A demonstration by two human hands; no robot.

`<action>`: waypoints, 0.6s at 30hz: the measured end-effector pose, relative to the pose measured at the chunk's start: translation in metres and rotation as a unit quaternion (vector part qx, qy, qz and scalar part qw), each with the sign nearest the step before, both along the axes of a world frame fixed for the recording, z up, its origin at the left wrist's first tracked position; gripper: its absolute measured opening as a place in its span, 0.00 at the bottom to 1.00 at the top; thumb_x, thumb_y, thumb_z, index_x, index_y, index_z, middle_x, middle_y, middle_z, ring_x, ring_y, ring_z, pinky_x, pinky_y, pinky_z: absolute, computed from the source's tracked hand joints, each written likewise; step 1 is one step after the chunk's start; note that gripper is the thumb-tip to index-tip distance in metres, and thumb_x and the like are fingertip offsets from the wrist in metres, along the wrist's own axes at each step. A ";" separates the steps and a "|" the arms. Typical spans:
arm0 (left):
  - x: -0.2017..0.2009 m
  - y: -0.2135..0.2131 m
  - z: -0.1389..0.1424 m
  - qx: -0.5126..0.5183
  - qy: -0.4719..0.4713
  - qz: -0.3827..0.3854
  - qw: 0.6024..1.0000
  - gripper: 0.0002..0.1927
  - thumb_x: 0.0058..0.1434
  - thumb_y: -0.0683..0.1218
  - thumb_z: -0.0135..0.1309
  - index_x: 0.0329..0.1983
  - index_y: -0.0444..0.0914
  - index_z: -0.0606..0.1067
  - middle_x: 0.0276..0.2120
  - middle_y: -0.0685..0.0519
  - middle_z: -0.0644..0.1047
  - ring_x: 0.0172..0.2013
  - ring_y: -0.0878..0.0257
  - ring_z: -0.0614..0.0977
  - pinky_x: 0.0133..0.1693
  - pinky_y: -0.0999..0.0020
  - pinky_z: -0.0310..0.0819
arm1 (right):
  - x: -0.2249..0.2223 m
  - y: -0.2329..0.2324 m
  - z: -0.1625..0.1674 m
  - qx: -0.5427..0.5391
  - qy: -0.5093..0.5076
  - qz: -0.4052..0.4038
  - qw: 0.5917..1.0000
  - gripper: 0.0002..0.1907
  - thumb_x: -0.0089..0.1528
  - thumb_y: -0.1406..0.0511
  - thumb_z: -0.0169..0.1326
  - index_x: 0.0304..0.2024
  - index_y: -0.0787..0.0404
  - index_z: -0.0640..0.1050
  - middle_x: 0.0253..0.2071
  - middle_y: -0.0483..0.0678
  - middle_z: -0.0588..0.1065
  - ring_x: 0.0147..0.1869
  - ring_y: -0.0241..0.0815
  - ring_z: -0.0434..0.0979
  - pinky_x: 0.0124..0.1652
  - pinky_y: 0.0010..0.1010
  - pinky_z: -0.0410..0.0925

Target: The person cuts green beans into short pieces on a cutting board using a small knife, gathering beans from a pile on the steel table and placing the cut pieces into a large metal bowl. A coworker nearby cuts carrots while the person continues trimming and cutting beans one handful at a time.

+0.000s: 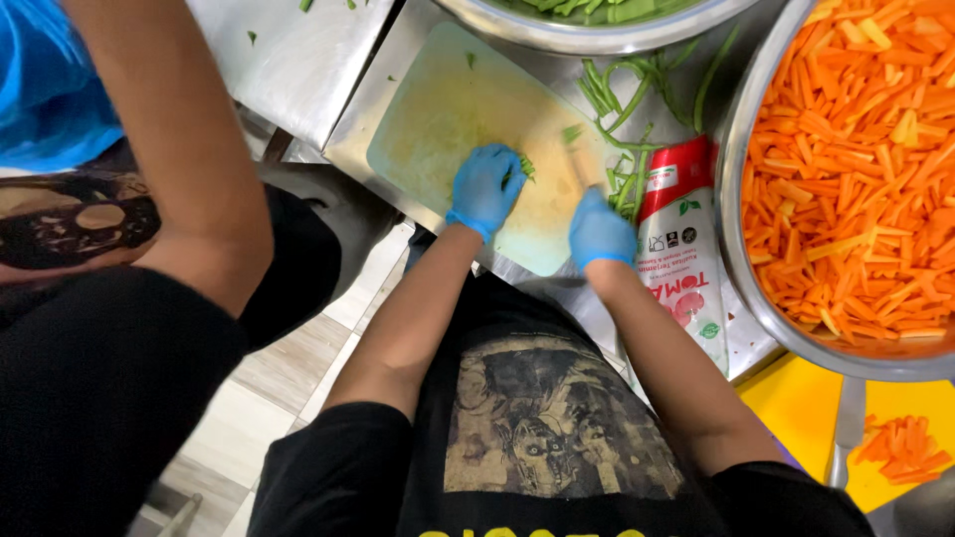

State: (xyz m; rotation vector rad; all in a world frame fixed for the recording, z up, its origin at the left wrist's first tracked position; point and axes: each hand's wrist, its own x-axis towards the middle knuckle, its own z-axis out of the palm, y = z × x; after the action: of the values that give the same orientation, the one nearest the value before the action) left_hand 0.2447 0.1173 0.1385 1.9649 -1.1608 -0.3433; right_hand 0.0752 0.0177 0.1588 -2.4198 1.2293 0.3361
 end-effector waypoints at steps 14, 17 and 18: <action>0.006 0.062 -0.010 0.003 -0.081 -0.033 0.996 0.19 0.55 0.45 0.66 0.48 0.39 0.74 0.50 0.47 0.76 0.49 0.47 0.77 0.50 0.53 0.72 | -0.056 0.018 -0.025 0.057 -0.031 -0.014 0.998 0.17 0.69 0.57 0.40 0.52 0.62 0.72 0.34 0.70 0.77 0.38 0.76 0.77 0.43 0.64 0.69; 0.006 0.066 -0.015 -0.018 -0.054 -0.023 0.998 0.22 0.54 0.45 0.65 0.52 0.38 0.75 0.51 0.47 0.76 0.50 0.46 0.77 0.51 0.54 0.73 | -0.057 0.004 -0.033 0.018 -0.039 -0.042 0.998 0.16 0.69 0.57 0.42 0.48 0.62 0.73 0.34 0.70 0.77 0.39 0.75 0.77 0.42 0.65 0.68; 0.007 0.068 -0.015 -0.019 -0.052 -0.020 0.998 0.22 0.54 0.45 0.66 0.51 0.38 0.74 0.52 0.47 0.76 0.50 0.46 0.76 0.51 0.54 0.72 | -0.055 0.004 -0.033 0.021 -0.047 -0.034 0.998 0.16 0.69 0.57 0.42 0.47 0.62 0.72 0.34 0.70 0.77 0.39 0.75 0.77 0.42 0.65 0.69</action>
State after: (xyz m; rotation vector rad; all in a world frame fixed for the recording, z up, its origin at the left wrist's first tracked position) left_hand 0.2520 0.1852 0.1233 1.9490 -1.2650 -0.2393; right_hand 0.0198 0.0217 0.1257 -2.3250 1.2466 0.2238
